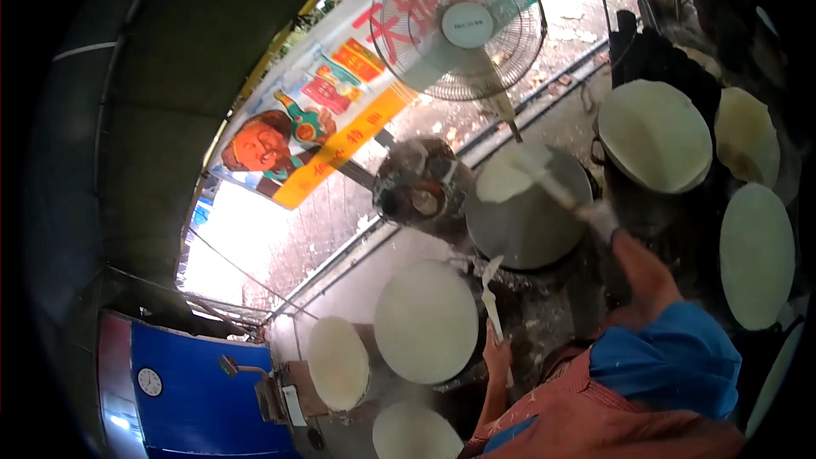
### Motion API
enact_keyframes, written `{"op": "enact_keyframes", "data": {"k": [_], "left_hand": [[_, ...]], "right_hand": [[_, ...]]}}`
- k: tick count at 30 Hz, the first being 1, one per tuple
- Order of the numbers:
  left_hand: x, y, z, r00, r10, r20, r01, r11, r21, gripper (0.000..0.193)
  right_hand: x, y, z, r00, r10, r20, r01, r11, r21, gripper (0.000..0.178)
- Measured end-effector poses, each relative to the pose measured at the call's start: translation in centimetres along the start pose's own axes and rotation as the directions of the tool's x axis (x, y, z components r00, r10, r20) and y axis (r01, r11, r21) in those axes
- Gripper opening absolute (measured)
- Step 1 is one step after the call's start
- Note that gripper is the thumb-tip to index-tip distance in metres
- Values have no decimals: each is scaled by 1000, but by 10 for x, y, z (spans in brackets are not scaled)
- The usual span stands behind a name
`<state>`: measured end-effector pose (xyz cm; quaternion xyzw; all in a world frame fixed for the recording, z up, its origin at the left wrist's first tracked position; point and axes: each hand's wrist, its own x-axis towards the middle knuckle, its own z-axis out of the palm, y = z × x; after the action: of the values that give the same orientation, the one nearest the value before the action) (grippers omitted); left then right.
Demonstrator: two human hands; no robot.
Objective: The person ladles batter onto round griddles, spreads it evenly across each surface using a wooden scraper, and peels off and stacks the cooked thin pancakes.
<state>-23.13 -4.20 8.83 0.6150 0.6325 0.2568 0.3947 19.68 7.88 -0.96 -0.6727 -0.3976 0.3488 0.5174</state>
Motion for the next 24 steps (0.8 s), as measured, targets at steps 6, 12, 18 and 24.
{"op": "enact_keyframes", "data": {"k": [6, 12, 18, 24], "left_hand": [[-17, 6, 1, 980, -185, -67, 184, 983, -28, 71], [-7, 22, 30, 987, -92, -135, 98, 994, 41, 71], [-40, 60, 36, 908, -361, -213, 367, 930, -13, 67], [-66, 48, 67, 852, -427, -303, 325, 885, -334, 61]], "right_hand": [[-1, -118, -12, 908, 110, 404, -162, 982, 99, 35], [43, -25, 13, 939, 18, 344, -105, 966, 237, 35], [83, -121, -73, 762, 421, 491, -478, 878, -11, 24], [131, 36, 2, 714, 232, 660, -251, 966, -67, 35]]}}
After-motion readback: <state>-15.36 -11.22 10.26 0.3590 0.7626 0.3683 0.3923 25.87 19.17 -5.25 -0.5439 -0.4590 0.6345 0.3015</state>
